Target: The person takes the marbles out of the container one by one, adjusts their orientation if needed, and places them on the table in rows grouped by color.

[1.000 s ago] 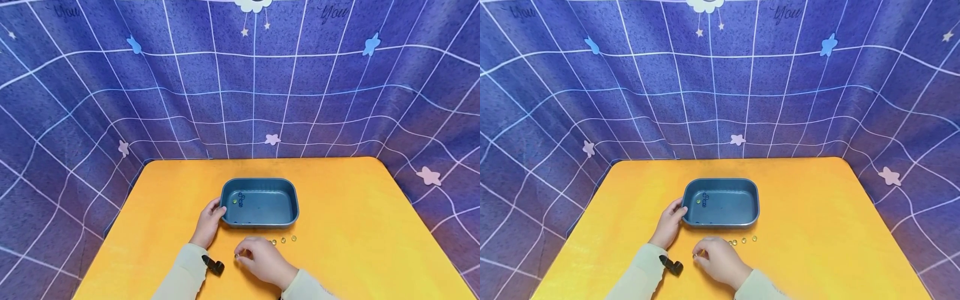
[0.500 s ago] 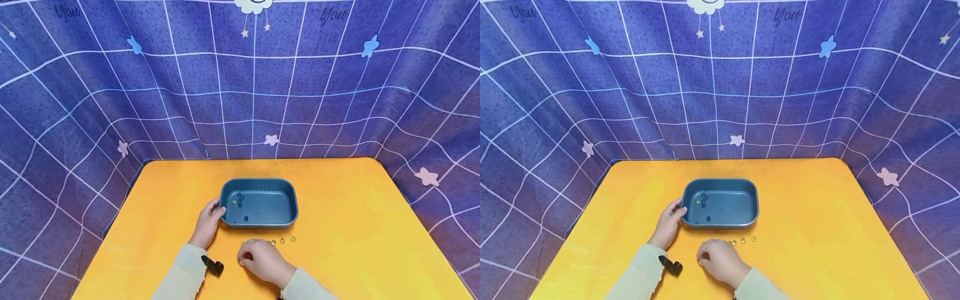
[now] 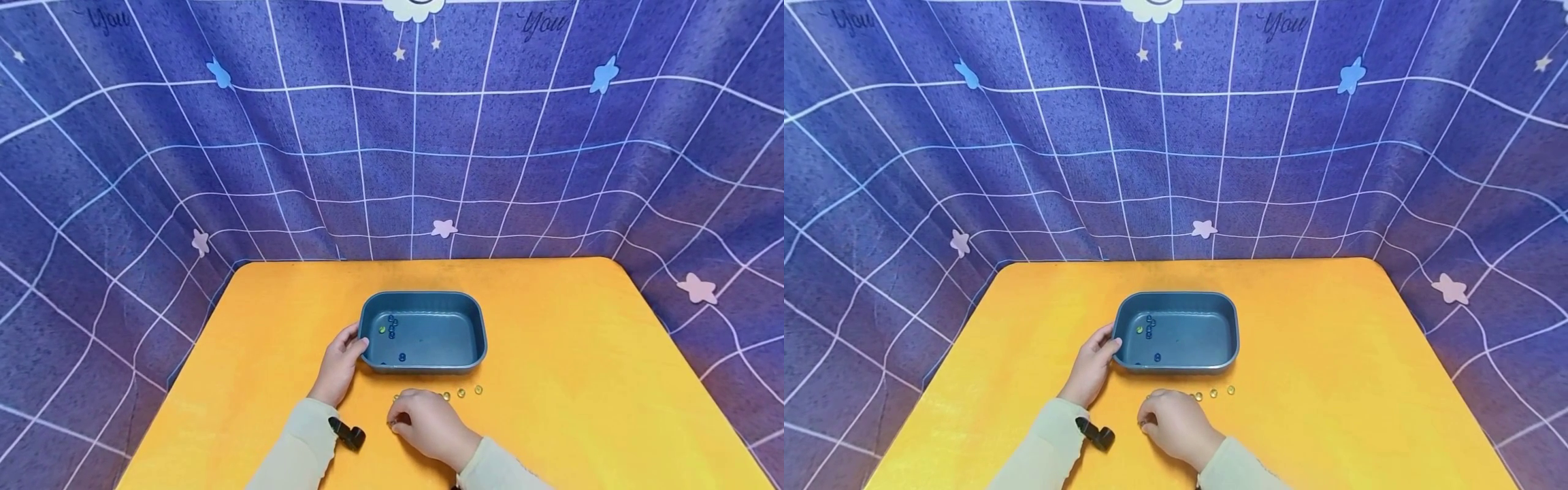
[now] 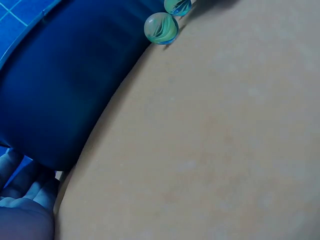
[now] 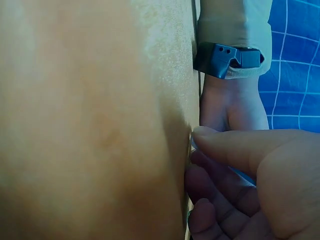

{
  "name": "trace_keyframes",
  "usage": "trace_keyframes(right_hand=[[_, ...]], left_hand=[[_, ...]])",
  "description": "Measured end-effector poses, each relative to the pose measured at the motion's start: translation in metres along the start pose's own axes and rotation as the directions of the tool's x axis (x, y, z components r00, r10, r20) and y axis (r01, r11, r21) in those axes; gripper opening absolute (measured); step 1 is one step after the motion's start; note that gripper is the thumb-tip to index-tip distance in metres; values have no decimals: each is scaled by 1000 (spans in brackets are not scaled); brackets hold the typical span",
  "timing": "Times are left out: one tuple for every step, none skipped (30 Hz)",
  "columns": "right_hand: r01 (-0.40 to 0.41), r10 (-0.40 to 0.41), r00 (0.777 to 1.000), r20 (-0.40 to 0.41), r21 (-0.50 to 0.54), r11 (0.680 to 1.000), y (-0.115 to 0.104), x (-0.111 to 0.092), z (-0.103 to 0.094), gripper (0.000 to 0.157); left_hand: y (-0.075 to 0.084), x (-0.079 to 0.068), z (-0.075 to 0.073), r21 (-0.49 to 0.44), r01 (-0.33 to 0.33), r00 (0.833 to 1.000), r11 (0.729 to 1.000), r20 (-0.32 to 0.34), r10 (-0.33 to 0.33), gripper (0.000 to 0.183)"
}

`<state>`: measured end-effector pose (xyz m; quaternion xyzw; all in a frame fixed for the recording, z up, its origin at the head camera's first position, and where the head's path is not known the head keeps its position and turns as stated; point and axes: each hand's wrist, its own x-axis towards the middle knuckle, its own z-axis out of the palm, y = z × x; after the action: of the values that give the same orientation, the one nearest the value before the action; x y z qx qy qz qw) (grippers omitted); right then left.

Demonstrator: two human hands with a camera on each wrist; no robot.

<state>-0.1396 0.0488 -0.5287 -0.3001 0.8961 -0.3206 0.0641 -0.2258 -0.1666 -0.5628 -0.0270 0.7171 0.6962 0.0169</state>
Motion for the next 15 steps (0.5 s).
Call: trace_keyframes(right_hand=[[4,-4,1000,-2,-2,1000,0,0,0,11],[7,-7,1000,-4,-3,1000,0,0,0,11],[9,-9,1000,-5,-7,1000,1,0,1,11],[8,-8,1000,-4,-8,1000,1,0,1,11],[7,-7,1000,-3,-8,1000,1,0,1,11],[4,-4,1000,-1,-8,1000,1,0,1,11],[2,-2,1000,0,-8,1000,1,0,1,11],[0,0,1000,-1,-8,1000,1,0,1,11],[0,0,1000,-3,-9,1000,1,0,1,11],[1,-1,1000,-7,-7,1000,0,0,1,11],[0,0,1000,-10,-6,1000,0,0,1,11],[-1,1,1000,-13,-3,1000,0,-1,0,11],[0,0,1000,-17,-1,1000,-1,-1,-1,11],[1,-1,1000,-21,2,1000,-2,-1,-2,10],[4,-3,1000,-26,5,1000,-2,-1,-4,10]], left_hand=[[0,0,0,1,-2,1000,1000,0,2,42],[1,0,0,3,-4,1000,1000,0,4,42],[1,-1,0,6,-5,1000,1000,1,5,42],[1,-1,0,8,-4,1000,1000,2,4,42],[2,-1,0,9,-2,1000,1000,2,2,42],[2,-1,0,9,-1,1000,1000,3,1,43],[2,-1,0,7,-1,1000,1000,4,1,43],[2,-1,0,5,-1,1000,1000,5,1,44],[2,-2,0,3,-1,1000,1000,7,1,44],[2,-2,0,-4,0,1000,1000,8,0,45],[2,-2,0,-5,0,1000,1000,9,0,45],[2,-1,0,-10,-1,1000,1000,11,1,46],[2,-1,1,-11,0,1000,1000,13,1,46],[2,-1,1,-9,1,1000,1000,14,-1,47],[2,-1,1,-7,3,1000,1000,15,-2,47]])
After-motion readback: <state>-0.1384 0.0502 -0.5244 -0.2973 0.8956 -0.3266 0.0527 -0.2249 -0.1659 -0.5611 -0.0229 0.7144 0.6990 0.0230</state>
